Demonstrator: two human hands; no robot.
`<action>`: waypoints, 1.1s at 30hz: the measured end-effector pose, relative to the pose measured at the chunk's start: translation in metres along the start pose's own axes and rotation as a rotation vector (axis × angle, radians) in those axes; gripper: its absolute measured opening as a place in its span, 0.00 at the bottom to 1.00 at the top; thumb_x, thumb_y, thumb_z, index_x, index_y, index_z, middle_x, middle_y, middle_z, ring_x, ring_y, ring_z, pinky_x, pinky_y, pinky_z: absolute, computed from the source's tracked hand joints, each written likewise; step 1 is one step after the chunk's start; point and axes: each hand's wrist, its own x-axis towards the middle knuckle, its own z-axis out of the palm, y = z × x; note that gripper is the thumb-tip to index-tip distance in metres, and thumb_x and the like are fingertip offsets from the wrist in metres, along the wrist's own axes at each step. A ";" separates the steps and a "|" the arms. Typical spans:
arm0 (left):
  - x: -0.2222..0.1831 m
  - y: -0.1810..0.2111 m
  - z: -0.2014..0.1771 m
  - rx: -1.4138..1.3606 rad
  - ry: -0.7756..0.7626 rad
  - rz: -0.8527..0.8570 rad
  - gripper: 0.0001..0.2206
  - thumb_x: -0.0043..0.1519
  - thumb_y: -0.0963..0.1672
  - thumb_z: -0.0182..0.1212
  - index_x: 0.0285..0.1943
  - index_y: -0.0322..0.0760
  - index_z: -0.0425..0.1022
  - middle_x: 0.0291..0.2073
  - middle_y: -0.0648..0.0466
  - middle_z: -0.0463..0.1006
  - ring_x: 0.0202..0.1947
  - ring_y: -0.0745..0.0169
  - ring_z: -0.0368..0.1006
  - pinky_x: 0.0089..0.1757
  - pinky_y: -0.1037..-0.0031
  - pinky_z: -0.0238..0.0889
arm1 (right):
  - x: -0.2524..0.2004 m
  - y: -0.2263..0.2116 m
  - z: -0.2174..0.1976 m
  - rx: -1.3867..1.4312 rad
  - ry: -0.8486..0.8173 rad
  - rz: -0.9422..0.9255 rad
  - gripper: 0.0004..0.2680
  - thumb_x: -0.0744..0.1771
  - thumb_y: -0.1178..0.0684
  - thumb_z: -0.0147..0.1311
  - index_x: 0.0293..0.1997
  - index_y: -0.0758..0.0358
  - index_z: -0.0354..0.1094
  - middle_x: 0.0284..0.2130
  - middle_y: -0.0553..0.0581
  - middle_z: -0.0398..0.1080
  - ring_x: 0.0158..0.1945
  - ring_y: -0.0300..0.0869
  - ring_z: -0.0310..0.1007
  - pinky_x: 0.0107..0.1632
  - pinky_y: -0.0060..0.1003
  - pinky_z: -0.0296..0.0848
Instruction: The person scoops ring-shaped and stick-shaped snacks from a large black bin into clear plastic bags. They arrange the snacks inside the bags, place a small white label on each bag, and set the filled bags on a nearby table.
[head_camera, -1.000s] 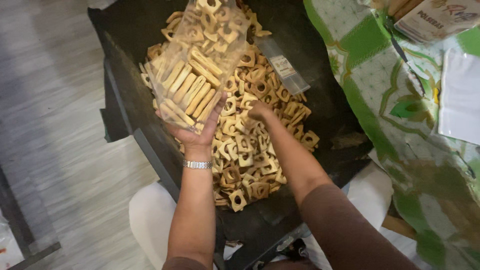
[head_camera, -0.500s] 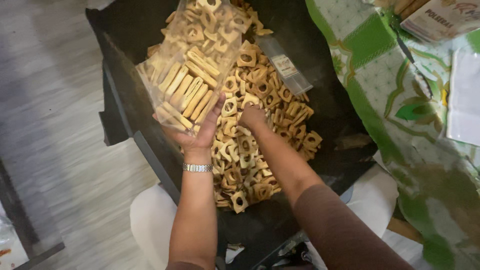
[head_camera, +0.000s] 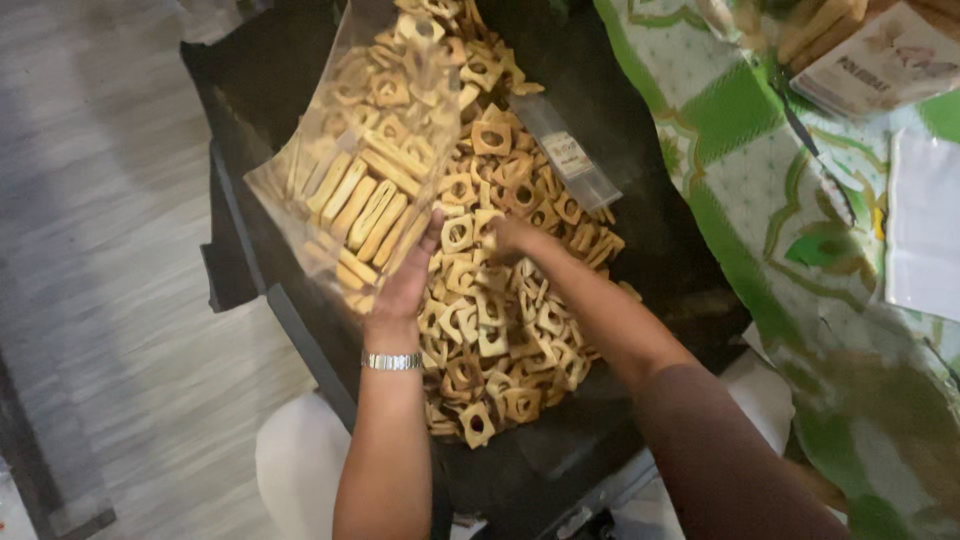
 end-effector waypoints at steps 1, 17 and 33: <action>-0.003 0.000 0.001 -0.067 -0.036 0.026 0.38 0.63 0.61 0.54 0.79 0.45 0.58 0.75 0.50 0.63 0.71 0.44 0.62 0.66 0.41 0.58 | 0.012 0.008 -0.017 0.145 0.062 -0.059 0.35 0.59 0.44 0.70 0.71 0.58 0.52 0.65 0.69 0.62 0.65 0.57 0.66 0.65 0.48 0.68; -0.002 -0.012 0.003 -0.196 -0.124 0.030 0.42 0.64 0.66 0.50 0.79 0.40 0.59 0.72 0.44 0.64 0.68 0.33 0.62 0.64 0.38 0.57 | 0.128 0.055 -0.062 0.310 0.558 -0.131 0.35 0.57 0.41 0.69 0.72 0.54 0.56 0.73 0.75 0.40 0.68 0.65 0.58 0.67 0.49 0.65; -0.002 0.004 0.015 -0.123 -0.135 0.125 0.41 0.58 0.62 0.61 0.79 0.47 0.59 0.74 0.50 0.63 0.73 0.41 0.61 0.64 0.46 0.61 | -0.067 0.074 0.058 -0.291 0.458 -0.911 0.26 0.59 0.49 0.67 0.64 0.53 0.63 0.69 0.66 0.59 0.63 0.55 0.66 0.61 0.49 0.70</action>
